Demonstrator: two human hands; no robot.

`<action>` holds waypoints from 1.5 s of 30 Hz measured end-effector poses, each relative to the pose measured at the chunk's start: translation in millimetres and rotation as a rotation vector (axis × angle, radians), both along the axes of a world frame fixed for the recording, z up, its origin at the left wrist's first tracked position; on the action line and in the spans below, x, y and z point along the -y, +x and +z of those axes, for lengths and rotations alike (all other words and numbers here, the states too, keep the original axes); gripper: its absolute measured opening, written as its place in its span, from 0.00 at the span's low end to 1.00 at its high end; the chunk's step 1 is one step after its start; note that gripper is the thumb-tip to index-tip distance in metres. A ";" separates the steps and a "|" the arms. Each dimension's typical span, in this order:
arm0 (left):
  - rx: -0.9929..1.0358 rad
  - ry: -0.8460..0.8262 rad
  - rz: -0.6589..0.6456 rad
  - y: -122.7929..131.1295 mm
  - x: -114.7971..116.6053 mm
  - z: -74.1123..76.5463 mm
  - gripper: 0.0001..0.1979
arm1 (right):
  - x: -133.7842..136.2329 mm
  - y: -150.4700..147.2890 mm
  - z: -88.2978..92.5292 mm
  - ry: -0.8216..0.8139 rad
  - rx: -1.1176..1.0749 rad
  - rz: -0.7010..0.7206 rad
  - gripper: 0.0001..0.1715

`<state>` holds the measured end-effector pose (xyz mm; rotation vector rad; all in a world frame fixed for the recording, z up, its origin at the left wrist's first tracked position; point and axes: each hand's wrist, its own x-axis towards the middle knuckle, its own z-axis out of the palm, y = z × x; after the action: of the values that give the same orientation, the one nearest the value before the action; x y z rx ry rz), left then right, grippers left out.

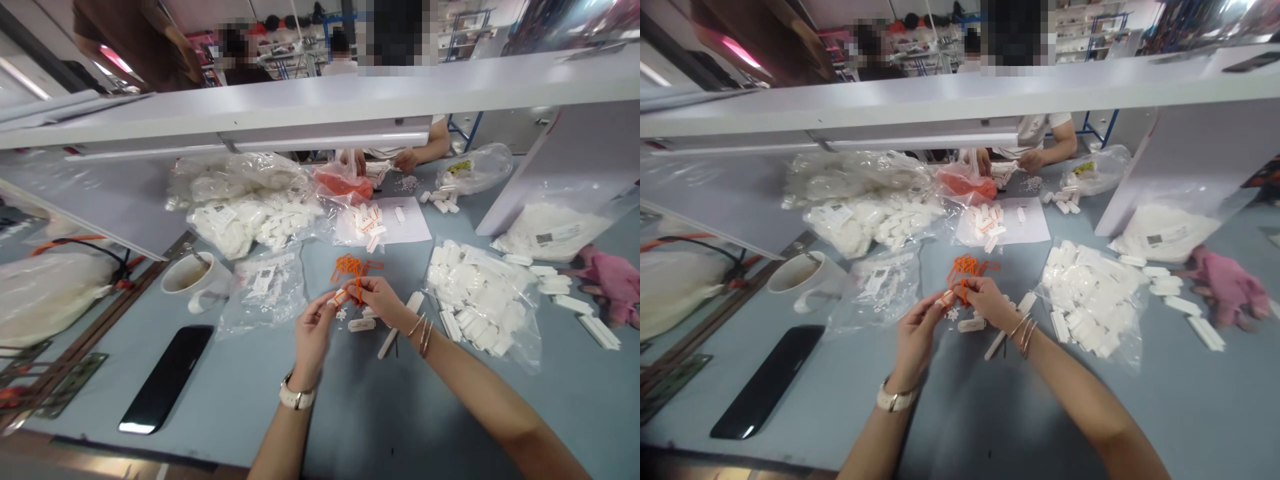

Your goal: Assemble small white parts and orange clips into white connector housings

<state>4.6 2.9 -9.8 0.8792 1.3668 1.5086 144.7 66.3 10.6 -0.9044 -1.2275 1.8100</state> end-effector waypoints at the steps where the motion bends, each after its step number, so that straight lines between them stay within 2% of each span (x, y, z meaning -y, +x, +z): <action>1: -0.008 0.008 -0.012 0.1 0.4 0.6 0.17 | -0.1 0.1 -0.6 0.024 0.020 0.006 0.20; 4: -0.094 0.037 -0.031 0.9 0.6 3.8 0.15 | 0.9 0.2 -1.4 0.093 0.070 0.029 0.19; 9: -0.222 0.086 0.008 1.5 -0.1 7.6 0.12 | 6.4 -3.1 -2.0 0.207 0.132 0.047 0.19; 14: -0.232 0.107 0.055 -1.5 0.5 4.2 0.11 | 5.1 -0.4 -1.9 0.318 0.218 -0.144 0.14; 17: -0.249 0.129 0.044 -2.6 1.5 3.1 0.10 | -0.1 5.1 -0.3 0.240 0.225 -0.167 0.16; 20: -0.253 0.143 0.040 -2.5 2.1 4.2 0.10 | -2.1 8.1 1.4 0.131 0.179 -0.080 0.21; 24: -0.250 0.135 0.040 -2.2 2.4 6.4 0.10 | 0.6 5.8 0.4 0.075 0.106 0.035 0.27; 29: -0.153 0.068 0.046 -3.7 2.9 4.5 0.13 | 1.0 3.5 -3.7 0.044 0.064 0.022 0.23; 34: 0.003 0.068 0.039 -5.6 1.4 2.2 0.16 | 0.3 5.9 -2.0 -0.017 -0.026 0.070 0.23; 40: 0.038 0.079 0.040 -6.9 1.0 4.4 0.15 | 1.0 8.6 4.8 -0.013 -0.009 0.087 0.20; 45: 0.084 0.116 -0.025 -7.4 2.3 8.0 0.09 | 0.6 9.0 6.1 0.036 0.040 0.084 0.16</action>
<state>-2.8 0.7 -1.8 0.8907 1.2140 1.6002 153.7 65.7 16.7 -0.8847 -1.3370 1.8370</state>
